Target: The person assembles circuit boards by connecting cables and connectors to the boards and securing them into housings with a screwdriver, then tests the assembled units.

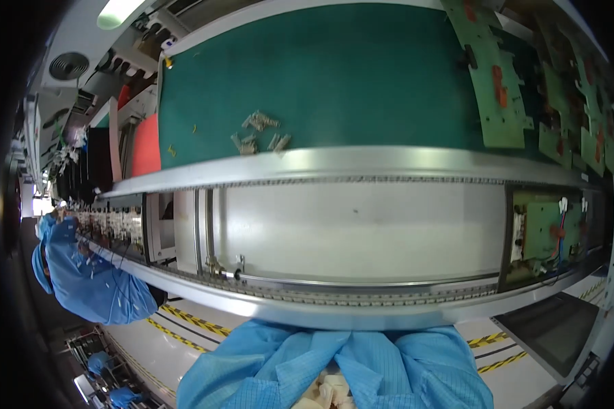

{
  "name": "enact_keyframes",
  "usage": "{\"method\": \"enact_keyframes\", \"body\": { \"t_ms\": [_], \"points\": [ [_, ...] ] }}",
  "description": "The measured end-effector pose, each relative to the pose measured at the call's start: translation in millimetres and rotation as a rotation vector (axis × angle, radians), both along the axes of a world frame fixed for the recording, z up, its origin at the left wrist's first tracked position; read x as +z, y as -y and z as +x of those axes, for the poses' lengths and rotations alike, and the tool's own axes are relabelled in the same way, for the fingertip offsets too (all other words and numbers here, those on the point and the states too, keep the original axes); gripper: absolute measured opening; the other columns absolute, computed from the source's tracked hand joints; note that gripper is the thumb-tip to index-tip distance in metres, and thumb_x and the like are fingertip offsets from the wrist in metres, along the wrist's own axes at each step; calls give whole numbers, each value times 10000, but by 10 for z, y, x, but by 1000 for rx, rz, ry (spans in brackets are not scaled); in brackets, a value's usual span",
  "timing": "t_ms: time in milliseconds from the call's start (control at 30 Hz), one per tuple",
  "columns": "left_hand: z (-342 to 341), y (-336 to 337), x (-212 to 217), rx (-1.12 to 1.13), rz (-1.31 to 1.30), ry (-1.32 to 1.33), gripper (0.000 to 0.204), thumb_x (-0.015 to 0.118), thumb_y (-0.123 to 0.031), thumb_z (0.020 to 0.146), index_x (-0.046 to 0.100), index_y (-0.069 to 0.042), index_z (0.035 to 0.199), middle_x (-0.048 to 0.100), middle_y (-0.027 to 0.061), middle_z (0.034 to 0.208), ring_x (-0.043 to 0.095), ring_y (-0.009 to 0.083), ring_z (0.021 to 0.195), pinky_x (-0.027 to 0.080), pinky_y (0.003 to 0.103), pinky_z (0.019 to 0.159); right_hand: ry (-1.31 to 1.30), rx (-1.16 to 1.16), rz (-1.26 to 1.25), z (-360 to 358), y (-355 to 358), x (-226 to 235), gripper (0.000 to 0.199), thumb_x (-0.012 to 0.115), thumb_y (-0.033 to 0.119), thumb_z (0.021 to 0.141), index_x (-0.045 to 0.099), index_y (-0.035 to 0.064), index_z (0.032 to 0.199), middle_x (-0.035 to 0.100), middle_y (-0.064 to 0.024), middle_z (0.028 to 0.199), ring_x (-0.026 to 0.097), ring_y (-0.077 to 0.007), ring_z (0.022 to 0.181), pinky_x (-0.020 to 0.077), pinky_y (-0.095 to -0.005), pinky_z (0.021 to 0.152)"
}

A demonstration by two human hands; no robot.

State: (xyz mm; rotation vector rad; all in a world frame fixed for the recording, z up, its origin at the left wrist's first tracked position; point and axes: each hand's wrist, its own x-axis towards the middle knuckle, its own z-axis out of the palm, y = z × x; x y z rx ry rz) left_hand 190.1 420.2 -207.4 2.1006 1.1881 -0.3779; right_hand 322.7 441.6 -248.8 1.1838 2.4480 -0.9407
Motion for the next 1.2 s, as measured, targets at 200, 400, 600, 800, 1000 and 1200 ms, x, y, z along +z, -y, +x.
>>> {"method": "enact_keyframes", "body": {
  "t_ms": [200, 400, 600, 800, 1000, 1200],
  "points": [
    [-98, 173, 140, -4, 2, 109, 351, 494, -191, 870, 575, -67, 1188, 605, 146, 1152, 513, 288, 1130, 346, 480, 958, -78, -72, -11, 110, 81, -64, 270, 522, 242, 841, 663, 52, 973, 654, -158, 955, 611, -337, 954, 406, -434, 942],
    [-347, 1068, 444, -55, 21, 227, 329, 511, -164, 866, 580, -51, 1167, 622, 161, 1109, 551, 306, 1072, 392, 462, 917, -149, -183, 12, 165, 979, -10, 279, 515, 243, 853, 660, 47, 988, 655, -162, 958, 610, -335, 957, 403, -429, 948],
    [-569, 2118, 985, -106, -34, 338, 307, 528, -137, 862, 584, -35, 1146, 639, 177, 1065, 590, 324, 1014, 438, 445, 877, -224, -307, -20, 258, 2205, 213, 287, 508, 244, 865, 657, 42, 1004, 655, -166, 961, 610, -333, 961, 400, -425, 954],
    [-748, 2493, 1846, -72, -15, 458, 289, 542, -115, 859, 588, -21, 1128, 653, 190, 1029, 622, 339, 966, 476, 430, 844, -815, -183, -398, 790, 2926, 2169, 378, 518, 265, 948, 532, -14, 1203, 580, -166, 1169, 550, -308, 1111, 413, -374, 966],
    [-896, 2280, 3027, 253, 653, 846, 202, 511, 60, 807, 636, 24, 962, 664, 172, 926, 642, 313, 842, 483, 389, 783, -1198, 19, -251, 1276, 2328, 3482, 376, 483, 281, 969, 586, -43, 1131, 635, -141, 1085, 580, -266, 1081, 408, -384, 979],
    [-1096, 1714, 3217, 310, 949, 534, 184, 594, 52, 801, 657, -19, 959, 651, 143, 998, 617, 312, 953, 483, 359, 830, -1127, -371, 191, 810, 1112, 3246, 262, 477, 183, 964, 630, -8, 1058, 658, -83, 892, 611, -164, 869, 472, -315, 813]
  ]
}}
